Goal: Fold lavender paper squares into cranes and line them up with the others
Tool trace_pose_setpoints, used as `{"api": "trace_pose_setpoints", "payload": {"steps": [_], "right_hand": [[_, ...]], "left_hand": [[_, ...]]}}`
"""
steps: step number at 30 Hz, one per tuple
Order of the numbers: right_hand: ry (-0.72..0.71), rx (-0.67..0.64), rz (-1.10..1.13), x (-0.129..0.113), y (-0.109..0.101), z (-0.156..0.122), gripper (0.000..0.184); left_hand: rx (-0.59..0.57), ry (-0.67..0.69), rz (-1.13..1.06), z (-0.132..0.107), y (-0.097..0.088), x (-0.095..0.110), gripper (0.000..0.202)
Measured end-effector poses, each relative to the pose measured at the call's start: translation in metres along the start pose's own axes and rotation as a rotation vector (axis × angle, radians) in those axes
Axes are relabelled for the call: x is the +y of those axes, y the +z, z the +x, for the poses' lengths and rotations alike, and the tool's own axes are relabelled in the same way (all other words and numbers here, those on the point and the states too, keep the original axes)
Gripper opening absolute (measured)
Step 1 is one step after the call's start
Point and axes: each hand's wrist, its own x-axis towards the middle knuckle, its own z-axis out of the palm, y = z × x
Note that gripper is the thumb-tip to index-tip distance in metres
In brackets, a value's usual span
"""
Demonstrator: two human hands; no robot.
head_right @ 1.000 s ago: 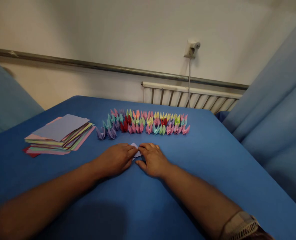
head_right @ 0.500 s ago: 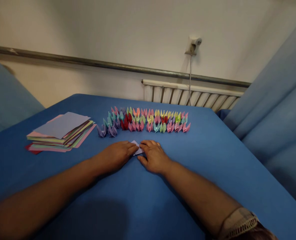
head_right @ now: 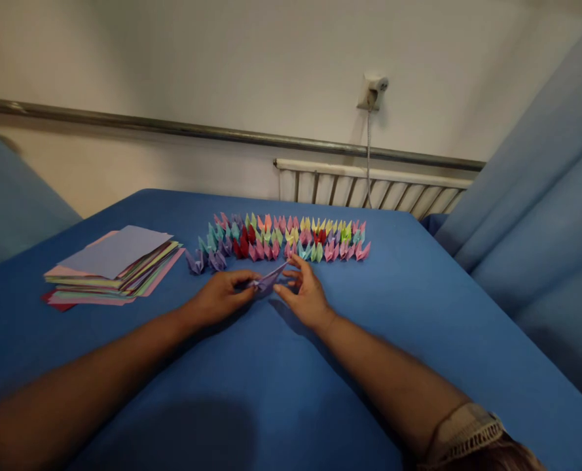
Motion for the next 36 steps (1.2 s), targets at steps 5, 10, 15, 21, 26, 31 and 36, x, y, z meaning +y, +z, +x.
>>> {"api": "trace_pose_setpoints", "payload": {"steps": [5,10,15,21,26,31,36], "right_hand": [[0.196,-0.088,0.341,-0.005,0.010,-0.002,0.047],[0.242,-0.069,0.306,-0.005,0.010,-0.004,0.034],[0.170,-0.088,0.256,0.003,0.012,-0.006,0.034],[0.161,-0.094,0.173,-0.006,0.008,-0.008,0.022],[0.294,0.002,0.346,-0.019,0.005,-0.002,0.036],[0.365,-0.058,0.286,-0.017,0.008,-0.003,0.045],[0.353,0.051,0.156,-0.008,0.003,0.001,0.038]], "left_hand": [[0.127,-0.272,-0.780,-0.001,0.015,0.014,0.027],[0.016,-0.270,-0.827,-0.007,0.018,0.024,0.034],[0.057,-0.254,-0.561,-0.005,0.016,0.020,0.031],[0.152,-0.318,-0.543,-0.002,0.018,0.015,0.026],[0.118,-0.408,-0.699,-0.002,0.019,0.012,0.027],[0.152,-0.442,-0.726,-0.001,0.021,0.010,0.028],[0.129,-0.473,-0.486,0.001,0.020,0.005,0.023]]}}
